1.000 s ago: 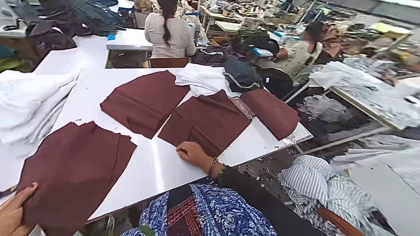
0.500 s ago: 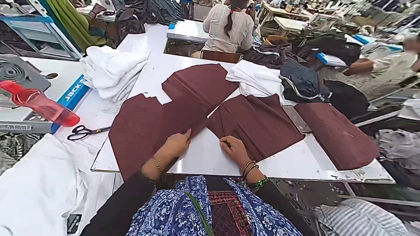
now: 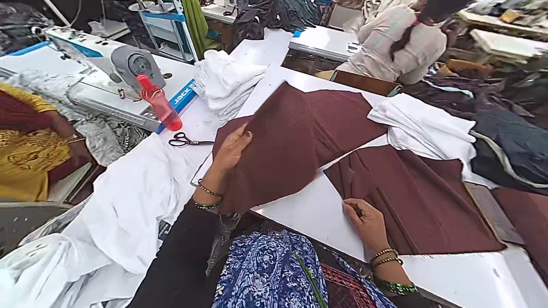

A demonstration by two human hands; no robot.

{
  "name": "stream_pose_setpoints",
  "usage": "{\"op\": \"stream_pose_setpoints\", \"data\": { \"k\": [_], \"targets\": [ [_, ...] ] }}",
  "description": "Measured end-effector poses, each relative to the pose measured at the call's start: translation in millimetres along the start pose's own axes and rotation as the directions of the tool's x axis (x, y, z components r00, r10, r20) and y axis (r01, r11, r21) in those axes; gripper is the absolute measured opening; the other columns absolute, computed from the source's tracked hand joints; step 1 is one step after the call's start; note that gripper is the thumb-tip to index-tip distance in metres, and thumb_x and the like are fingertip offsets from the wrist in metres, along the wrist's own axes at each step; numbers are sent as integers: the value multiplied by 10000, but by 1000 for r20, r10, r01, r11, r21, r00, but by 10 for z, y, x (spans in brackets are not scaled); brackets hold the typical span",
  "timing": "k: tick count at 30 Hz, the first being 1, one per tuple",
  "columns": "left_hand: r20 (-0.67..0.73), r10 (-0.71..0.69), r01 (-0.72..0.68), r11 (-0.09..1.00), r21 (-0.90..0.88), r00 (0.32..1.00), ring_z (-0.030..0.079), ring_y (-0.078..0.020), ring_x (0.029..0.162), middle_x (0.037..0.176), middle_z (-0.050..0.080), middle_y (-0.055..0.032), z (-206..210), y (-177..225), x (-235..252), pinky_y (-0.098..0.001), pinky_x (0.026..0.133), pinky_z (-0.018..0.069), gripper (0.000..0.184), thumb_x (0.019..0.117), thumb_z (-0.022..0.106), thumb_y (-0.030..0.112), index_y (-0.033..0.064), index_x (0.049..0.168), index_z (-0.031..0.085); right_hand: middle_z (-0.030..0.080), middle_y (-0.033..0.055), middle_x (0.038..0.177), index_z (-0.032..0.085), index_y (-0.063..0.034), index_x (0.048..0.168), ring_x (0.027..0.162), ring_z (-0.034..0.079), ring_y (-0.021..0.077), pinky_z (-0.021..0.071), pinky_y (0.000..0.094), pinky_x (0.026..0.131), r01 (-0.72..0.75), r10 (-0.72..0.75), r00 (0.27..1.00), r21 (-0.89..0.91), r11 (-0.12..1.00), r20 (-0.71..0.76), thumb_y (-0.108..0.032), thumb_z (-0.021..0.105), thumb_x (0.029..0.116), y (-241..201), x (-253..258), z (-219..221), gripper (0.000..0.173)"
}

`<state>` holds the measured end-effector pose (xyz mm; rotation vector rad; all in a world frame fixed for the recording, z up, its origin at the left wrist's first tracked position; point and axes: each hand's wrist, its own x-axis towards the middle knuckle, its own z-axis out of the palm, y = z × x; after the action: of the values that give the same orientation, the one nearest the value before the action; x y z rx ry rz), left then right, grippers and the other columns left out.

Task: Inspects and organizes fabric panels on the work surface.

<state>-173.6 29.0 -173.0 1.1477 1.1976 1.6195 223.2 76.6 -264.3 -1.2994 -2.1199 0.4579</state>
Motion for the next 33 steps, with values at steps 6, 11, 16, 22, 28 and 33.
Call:
{"op": "stream_pose_setpoints", "data": {
  "k": [6,11,16,22,28,33],
  "targets": [
    [-304,-343,441,462,769,889,617,-447,1205,1289,619,-325,-694,-344,-206,-603,1067,428,645,1096,459,222,44,1636,157,711,170,820,740,54,972,695,652,225,524,389,667,-4,3,1000,-18,1000,-17,-211,517,930,-4,-3,21,349],
    [-307,-134,332,255,908,942,388,-489,1433,1601,345,-267,-501,-461,-388,-668,1098,340,780,963,690,220,73,1614,288,703,155,799,738,47,963,674,637,204,515,381,649,2,-3,1000,-33,999,-13,-212,524,924,8,6,51,338],
    [11,-341,72,229,971,940,79,-444,1574,1706,186,-163,-324,-630,-386,-716,1191,32,577,1086,429,419,191,1610,352,718,184,854,745,52,976,737,681,273,547,439,699,37,-39,999,-80,996,-17,-163,538,931,-7,11,47,302],
    [46,-344,55,277,959,938,107,-452,1568,1689,233,-178,-371,-617,-370,-731,1184,24,571,1059,523,391,157,1572,428,711,190,851,760,30,953,766,706,351,564,515,695,133,-132,991,-123,983,18,-144,555,919,-120,-106,102,272],
    [148,-136,-73,442,894,980,262,-508,1507,1568,435,-247,59,-505,-427,-748,1172,73,503,992,641,292,25,1416,596,694,131,803,763,12,947,670,661,209,553,321,633,211,-211,977,2,977,-2,-125,550,903,-124,-255,-69,257],
    [396,-25,-305,596,743,918,357,-496,1469,1490,534,-232,871,-655,-561,-743,1160,186,457,973,627,277,20,1350,653,721,152,868,762,15,956,778,696,261,568,394,726,101,-101,985,-10,995,-142,-121,558,908,124,-338,-492,250]
  ]
}}
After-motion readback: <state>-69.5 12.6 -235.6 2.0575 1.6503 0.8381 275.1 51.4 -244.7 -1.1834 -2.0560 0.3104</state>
